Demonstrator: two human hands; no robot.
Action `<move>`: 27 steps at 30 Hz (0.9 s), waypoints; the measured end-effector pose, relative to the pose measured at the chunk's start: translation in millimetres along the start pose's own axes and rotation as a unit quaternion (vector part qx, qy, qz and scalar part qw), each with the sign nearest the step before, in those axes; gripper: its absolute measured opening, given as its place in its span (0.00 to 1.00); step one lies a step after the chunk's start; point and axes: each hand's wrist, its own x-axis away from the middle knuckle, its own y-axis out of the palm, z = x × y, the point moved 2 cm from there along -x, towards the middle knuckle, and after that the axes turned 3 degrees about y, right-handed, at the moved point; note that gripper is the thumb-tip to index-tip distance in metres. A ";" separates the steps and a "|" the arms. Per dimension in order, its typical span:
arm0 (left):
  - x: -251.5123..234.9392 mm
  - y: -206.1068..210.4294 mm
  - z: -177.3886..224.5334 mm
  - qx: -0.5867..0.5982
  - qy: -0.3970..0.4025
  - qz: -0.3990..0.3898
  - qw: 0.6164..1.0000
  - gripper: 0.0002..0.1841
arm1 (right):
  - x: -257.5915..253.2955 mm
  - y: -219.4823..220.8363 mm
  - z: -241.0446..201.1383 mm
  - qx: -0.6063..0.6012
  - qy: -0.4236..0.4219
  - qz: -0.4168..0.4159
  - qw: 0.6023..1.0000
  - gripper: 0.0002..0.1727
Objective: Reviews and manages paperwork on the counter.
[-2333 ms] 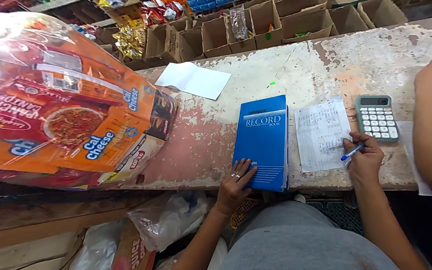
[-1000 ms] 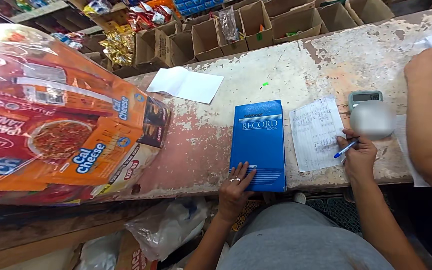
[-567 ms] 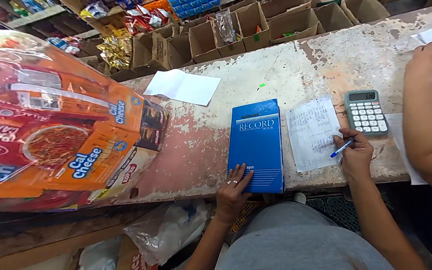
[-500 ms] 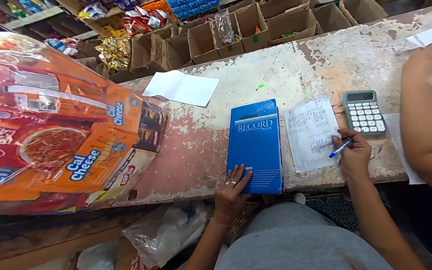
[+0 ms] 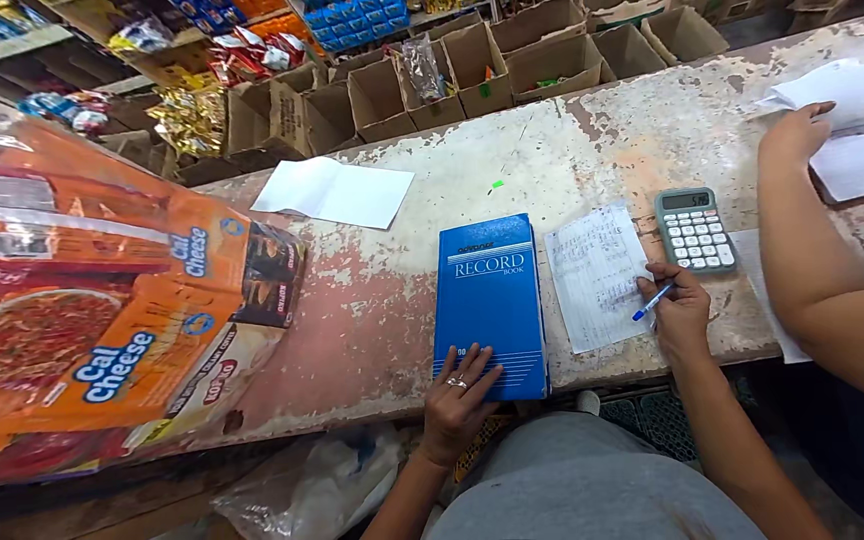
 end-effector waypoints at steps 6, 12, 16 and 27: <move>-6.6 -6.6 -5.0 0.040 0.029 0.038 0.998 0.13 | -3.3 -0.4 2.2 0.018 -0.010 -0.011 1.000 0.16; -45.1 -64.1 -6.9 0.035 -0.278 0.393 0.876 0.18 | -9.0 -8.4 13.1 0.005 0.011 0.020 1.000 0.16; -26.8 -68.6 -34.3 0.102 -0.415 0.468 0.774 0.21 | -19.7 9.2 -1.7 0.015 0.069 0.056 0.996 0.14; -40.5 -68.8 6.5 0.157 -0.548 0.458 0.682 0.28 | -22.7 142.0 -116.1 -0.136 -0.028 -0.076 0.987 0.11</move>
